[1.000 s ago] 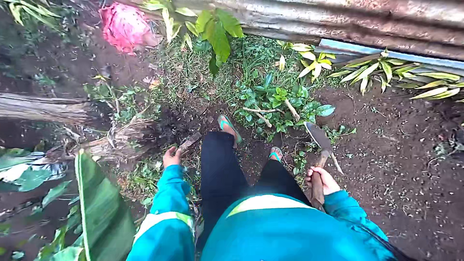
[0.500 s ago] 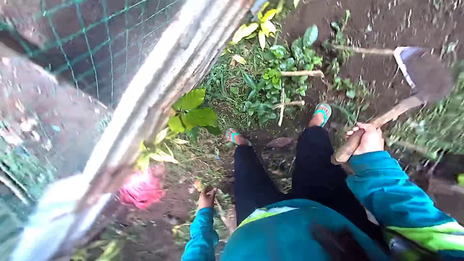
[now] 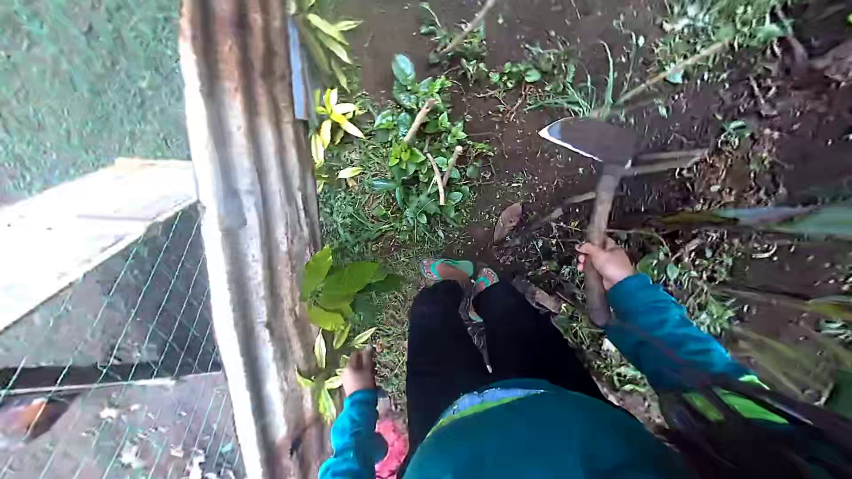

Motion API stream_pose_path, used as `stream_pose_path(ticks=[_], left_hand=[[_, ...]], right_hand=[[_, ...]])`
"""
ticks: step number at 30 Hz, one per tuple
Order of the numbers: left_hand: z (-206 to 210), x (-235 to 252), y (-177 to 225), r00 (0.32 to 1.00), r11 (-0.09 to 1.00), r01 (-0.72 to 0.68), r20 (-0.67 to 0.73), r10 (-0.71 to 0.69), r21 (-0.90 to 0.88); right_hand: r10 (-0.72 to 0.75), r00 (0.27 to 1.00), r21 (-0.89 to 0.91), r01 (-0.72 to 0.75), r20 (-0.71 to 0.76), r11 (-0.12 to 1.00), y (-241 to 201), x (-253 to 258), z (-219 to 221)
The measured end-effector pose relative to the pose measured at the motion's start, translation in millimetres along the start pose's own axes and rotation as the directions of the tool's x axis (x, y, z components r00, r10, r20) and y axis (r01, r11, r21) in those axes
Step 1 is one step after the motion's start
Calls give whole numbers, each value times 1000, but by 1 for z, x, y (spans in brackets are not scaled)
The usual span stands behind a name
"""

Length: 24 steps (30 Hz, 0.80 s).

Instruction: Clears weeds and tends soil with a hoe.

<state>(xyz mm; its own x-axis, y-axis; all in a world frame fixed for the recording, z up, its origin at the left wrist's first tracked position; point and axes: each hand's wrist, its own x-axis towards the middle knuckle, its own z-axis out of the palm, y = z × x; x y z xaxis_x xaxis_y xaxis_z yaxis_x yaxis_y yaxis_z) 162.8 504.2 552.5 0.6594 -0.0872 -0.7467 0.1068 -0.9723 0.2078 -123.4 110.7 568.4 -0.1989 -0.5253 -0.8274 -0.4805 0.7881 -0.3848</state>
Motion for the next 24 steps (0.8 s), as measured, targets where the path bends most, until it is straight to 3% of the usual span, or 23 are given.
stream_pose_path(ticks=[3, 7, 11, 15, 18, 20, 24], left_hand=[[0, 21, 44, 972, 973, -232, 31, 232, -4], [8, 52, 100, 843, 862, -497, 293, 452, 99], [43, 93, 140, 687, 734, -655, 548, 478, 181], [91, 140, 162, 574, 651, -734, 690, 440, 196], [127, 176, 166, 535, 650, -738, 746, 398, 183], [153, 206, 174, 509, 641, -747, 769, 386, 173], [205, 269, 175, 457, 589, -808, 662, 594, 29]], right_hand=[[126, 988, -77, -119, 86, 990, 41, 8, -1], [299, 943, -157, -276, 146, 948, 93, 4, 10], [393, 903, -279, -338, 175, 899, 137, 19, 43], [304, 939, -313, -244, 160, 918, 166, 60, 91], [288, 946, -236, -248, 151, 940, 174, 115, 138], [252, 963, -72, -246, 98, 967, 175, 175, 170], [206, 971, 325, -158, -120, 933, 186, 324, 232]])
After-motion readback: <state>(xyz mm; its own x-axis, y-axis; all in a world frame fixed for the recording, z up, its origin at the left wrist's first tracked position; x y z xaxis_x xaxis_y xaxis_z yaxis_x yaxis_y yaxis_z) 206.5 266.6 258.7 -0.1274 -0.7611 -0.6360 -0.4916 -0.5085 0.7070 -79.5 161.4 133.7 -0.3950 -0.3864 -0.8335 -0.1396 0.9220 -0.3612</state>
